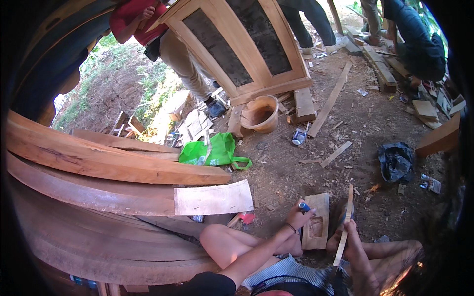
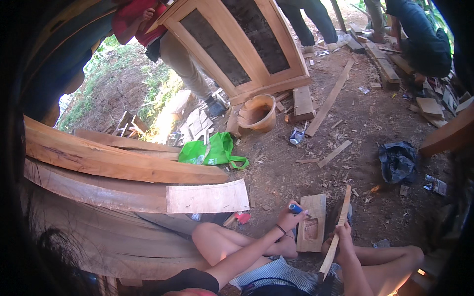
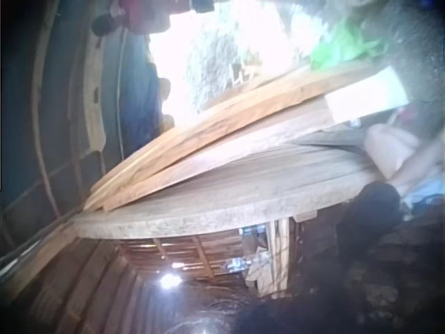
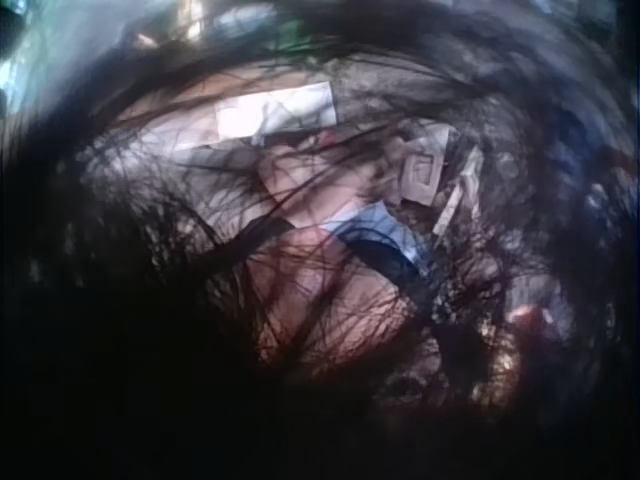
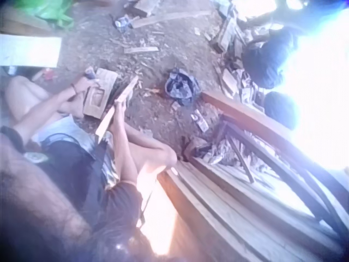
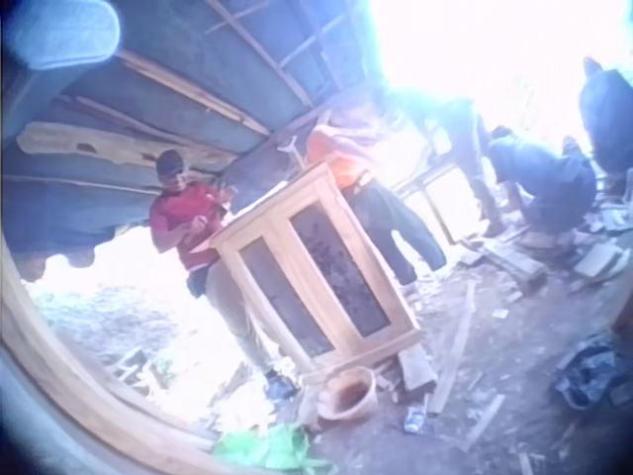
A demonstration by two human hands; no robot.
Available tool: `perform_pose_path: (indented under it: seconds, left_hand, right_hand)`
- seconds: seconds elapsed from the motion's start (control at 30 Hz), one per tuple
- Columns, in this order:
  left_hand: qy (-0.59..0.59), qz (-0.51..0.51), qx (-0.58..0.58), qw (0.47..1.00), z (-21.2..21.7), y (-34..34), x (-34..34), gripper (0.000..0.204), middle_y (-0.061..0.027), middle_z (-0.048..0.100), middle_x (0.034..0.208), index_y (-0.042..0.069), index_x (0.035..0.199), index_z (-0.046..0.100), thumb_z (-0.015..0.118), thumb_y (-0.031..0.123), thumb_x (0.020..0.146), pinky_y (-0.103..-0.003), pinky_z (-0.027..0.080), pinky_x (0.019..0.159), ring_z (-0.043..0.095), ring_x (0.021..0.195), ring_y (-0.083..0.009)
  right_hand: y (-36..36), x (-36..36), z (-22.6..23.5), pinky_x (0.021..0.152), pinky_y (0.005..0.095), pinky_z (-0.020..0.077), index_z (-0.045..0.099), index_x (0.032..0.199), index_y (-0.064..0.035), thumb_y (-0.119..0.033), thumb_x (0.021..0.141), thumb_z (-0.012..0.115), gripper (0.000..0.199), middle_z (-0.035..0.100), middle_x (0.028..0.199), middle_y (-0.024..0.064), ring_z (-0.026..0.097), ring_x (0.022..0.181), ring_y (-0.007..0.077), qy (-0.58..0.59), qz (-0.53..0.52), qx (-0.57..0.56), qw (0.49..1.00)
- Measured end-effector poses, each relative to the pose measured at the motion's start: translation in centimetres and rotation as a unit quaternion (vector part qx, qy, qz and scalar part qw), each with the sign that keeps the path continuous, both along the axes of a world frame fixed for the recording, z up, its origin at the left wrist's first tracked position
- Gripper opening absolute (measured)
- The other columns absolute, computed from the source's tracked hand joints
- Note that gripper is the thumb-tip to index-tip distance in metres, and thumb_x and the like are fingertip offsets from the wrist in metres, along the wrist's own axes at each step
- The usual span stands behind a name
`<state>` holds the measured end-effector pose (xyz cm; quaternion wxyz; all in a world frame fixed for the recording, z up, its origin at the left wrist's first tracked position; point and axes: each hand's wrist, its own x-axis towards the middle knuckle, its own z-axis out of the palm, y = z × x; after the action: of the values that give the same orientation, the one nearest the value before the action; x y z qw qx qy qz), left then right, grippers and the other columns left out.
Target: The person uses a chisel and mallet to carve a recess into a wooden block while sitting on the ground. They hold a long wooden plank with one hand while striking the tool with the other to shape the wood.
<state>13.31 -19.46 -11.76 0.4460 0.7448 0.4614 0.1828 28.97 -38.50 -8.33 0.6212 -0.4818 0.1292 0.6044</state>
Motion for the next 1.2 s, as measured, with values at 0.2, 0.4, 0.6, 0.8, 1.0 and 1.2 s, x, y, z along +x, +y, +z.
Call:
perform_pose_path:
  seconds: [0.2,0.4,0.6,0.8,1.0,1.2]
  left_hand:
    - [-0.033,-0.049,0.01,0.998,-0.5,0.1,-0.2,0.032,-0.0059,0.065,0.08,0.009,0.1,0.057,0.074,0.028,0.081,-0.034,0.051,0.07,0.064,0.075,-0.0179]
    - [0.018,-0.141,-0.036,0.989,1.9,-0.2,0.2,0.03,-0.0074,0.065,0.089,0.009,0.104,0.059,0.072,0.025,0.082,-0.033,0.051,0.074,0.062,0.081,-0.0171]
    - [0.001,-0.139,-0.086,0.987,0.5,-0.2,-0.4,0.027,-0.007,0.068,0.095,0.009,0.105,0.061,0.071,0.023,0.084,-0.033,0.051,0.079,0.064,0.09,-0.0168]
    - [-0.003,-0.124,-0.037,0.992,-1.2,0.0,-0.8,0.024,-0.0075,0.067,0.09,0.008,0.1,0.061,0.072,0.02,0.083,-0.033,0.051,0.078,0.064,0.085,-0.0168]
    - [0.021,-0.138,-0.063,0.988,-0.9,-0.2,-0.6,0.025,-0.0078,0.068,0.093,0.01,0.101,0.062,0.073,0.02,0.081,-0.033,0.052,0.079,0.066,0.087,-0.017]
    - [-0.001,-0.141,-0.075,0.987,-0.2,-0.5,-0.2,0.023,-0.0065,0.068,0.087,0.008,0.096,0.063,0.074,0.023,0.081,-0.033,0.052,0.075,0.065,0.082,-0.0168]
  right_hand:
    - [-0.1,0.0,-0.8,0.065,0.0304,0.048,0.027,0.142,-0.0207,-0.018,0.086,0.051,0.061,0.042,0.099,0.0045,0.048,0.078,0.0153,-0.001,0.002,0.033,0.999]
    - [0.7,-0.6,1.9,0.056,0.0276,0.0414,0.042,0.104,-0.0213,-0.02,0.087,0.051,0.019,0.042,0.075,-0.0026,0.044,0.064,0.0102,-0.033,-0.026,-0.022,0.999]
    - [0.5,-0.5,2.3,0.06,0.0286,0.0438,0.037,0.116,-0.0216,-0.02,0.086,0.05,0.033,0.042,0.085,0.0008,0.045,0.07,0.0119,-0.023,-0.013,-0.003,1.0]
    - [0.1,-0.2,0.7,0.062,0.0296,0.0477,0.027,0.142,-0.0214,-0.017,0.085,0.05,0.061,0.042,0.094,0.0062,0.047,0.073,0.0146,-0.006,0.0,0.011,1.0]
    - [0.0,-0.1,0.6,0.063,0.0311,0.0483,0.027,0.142,-0.0205,-0.017,0.084,0.052,0.063,0.043,0.095,0.006,0.048,0.075,0.0156,-0.009,-0.006,-0.008,1.0]
    - [-0.2,-0.1,-0.5,0.064,0.032,0.0483,0.026,0.142,-0.0202,-0.018,0.085,0.053,0.063,0.043,0.095,0.0058,0.048,0.076,0.0162,-0.021,0.011,0.004,1.0]
